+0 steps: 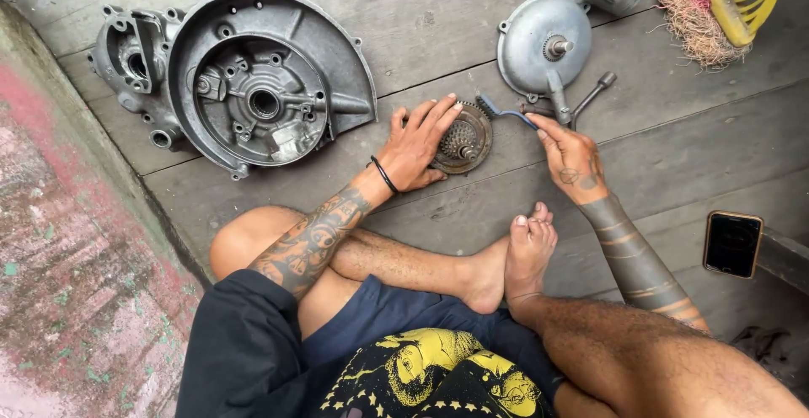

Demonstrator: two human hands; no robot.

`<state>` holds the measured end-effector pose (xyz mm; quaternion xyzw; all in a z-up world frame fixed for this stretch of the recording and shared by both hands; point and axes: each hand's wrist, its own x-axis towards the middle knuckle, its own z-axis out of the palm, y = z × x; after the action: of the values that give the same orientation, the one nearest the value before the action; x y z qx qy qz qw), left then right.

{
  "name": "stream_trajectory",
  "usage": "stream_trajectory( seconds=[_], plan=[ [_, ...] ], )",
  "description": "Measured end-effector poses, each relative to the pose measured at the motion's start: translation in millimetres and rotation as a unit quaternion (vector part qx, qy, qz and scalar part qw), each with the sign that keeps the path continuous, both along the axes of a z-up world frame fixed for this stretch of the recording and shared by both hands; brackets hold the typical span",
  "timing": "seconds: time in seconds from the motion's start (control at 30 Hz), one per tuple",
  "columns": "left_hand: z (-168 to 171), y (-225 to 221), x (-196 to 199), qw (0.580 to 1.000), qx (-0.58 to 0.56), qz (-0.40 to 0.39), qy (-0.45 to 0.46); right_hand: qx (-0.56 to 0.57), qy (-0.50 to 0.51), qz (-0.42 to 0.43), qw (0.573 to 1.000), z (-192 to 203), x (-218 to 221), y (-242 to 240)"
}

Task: Cleaning a motorcycle gear component using a toothbrush while sitting on the floor.

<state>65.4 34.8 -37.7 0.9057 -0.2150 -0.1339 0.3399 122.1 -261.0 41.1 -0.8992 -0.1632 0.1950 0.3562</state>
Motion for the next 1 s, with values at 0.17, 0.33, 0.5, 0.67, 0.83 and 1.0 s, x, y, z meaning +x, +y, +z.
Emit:
stream_trajectory(
  seconds=[0.17, 0.33, 0.5, 0.67, 0.83, 1.0],
  plan=[
    [-1.7, -1.2, -1.1, 1.000, 0.007, 0.003, -0.010, 0.039, 0.020, -0.023, 0.999, -8.1, -9.2, -12.9],
    [-0.2, -1.5, -2.4, 1.000, -0.002, 0.006, -0.012, 0.097, 0.056, -0.055, 0.992, -27.5, -25.0, -16.1],
    [1.1, -2.4, -3.4, 1.000, -0.010, 0.014, -0.013, 0.039, 0.007, -0.066, 0.997, -33.0, -35.7, -21.9],
    [-1.8, -4.8, -5.0, 0.999, 0.009, 0.022, -0.026, 0.170, 0.114, -0.155, 0.966, -62.5, -47.1, -38.1],
    [-1.7, -4.7, -4.4, 0.999, 0.006, 0.024, -0.030, 0.209, 0.200, -0.181, 0.940, -54.0, -49.3, -36.6],
    [-2.2, -5.8, -6.8, 0.999, 0.008, 0.026, -0.028, 0.168, 0.147, -0.168, 0.960, -68.8, -52.5, -43.0]
  ],
)
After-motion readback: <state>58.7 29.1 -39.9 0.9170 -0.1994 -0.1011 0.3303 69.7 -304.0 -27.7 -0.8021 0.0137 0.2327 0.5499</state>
